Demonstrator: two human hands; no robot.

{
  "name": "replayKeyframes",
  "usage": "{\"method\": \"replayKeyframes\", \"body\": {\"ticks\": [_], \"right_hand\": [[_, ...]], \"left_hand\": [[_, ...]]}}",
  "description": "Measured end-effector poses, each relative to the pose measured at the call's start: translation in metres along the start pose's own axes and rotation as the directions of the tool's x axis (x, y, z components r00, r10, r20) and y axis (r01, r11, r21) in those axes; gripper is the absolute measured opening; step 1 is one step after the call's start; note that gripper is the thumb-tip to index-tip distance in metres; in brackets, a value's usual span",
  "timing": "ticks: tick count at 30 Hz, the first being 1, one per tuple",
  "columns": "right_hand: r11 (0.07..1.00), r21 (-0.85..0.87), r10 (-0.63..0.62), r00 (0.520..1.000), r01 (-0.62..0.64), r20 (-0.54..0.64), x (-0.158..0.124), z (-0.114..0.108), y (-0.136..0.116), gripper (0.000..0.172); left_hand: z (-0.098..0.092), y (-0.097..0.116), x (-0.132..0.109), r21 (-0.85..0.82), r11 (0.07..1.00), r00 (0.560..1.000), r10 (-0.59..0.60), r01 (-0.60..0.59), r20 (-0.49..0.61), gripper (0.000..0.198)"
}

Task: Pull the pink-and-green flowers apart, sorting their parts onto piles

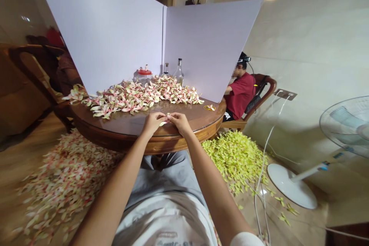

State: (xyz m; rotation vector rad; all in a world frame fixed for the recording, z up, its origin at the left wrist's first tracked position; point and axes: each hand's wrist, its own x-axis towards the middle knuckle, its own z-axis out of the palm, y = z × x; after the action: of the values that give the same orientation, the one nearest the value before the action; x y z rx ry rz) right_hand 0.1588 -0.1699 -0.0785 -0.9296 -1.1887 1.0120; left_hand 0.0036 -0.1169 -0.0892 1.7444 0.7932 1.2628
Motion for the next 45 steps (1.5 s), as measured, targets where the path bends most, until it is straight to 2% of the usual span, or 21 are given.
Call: {"method": "replayKeyframes", "body": {"ticks": [10, 15, 24, 33, 41, 45], "right_hand": [[1.0, -0.005, 0.006, 1.0, -0.006, -0.008, 0.0, 0.0, -0.001, 0.04], [1.0, 0.003, 0.003, 1.0, -0.003, -0.007, 0.0, 0.0, -0.001, 0.04], [1.0, -0.007, -0.012, 1.0, 0.012, 0.014, -0.009, 0.004, -0.014, 0.04], [1.0, -0.026, -0.01, 1.0, 0.01, 0.004, -0.005, 0.004, -0.009, 0.047], [0.991, -0.134, -0.027, 1.0, 0.025, -0.008, 0.002, 0.004, -0.001, 0.05], [0.964, -0.264, -0.036, 0.999, 0.025, -0.036, 0.005, 0.004, 0.0, 0.039]], "left_hand": [[-0.002, 0.0, 0.0, 0.02, 1.0, 1.0, 0.006, -0.006, -0.02, 0.027], [-0.001, -0.002, 0.0, 0.013, 1.0, 1.0, -0.001, 0.001, -0.017, 0.033], [-0.002, 0.0, 0.0, 0.017, 1.0, 1.0, -0.005, 0.006, -0.025, 0.031], [-0.002, 0.009, -0.002, 0.033, 0.999, 1.0, -0.017, 0.017, 0.004, 0.049], [-0.007, 0.011, -0.004, 0.195, 0.98, 0.999, -0.032, 0.027, 0.021, 0.046], [-0.007, 0.015, -0.001, 0.368, 0.929, 0.999, 0.021, -0.036, 0.046, 0.037]]}}
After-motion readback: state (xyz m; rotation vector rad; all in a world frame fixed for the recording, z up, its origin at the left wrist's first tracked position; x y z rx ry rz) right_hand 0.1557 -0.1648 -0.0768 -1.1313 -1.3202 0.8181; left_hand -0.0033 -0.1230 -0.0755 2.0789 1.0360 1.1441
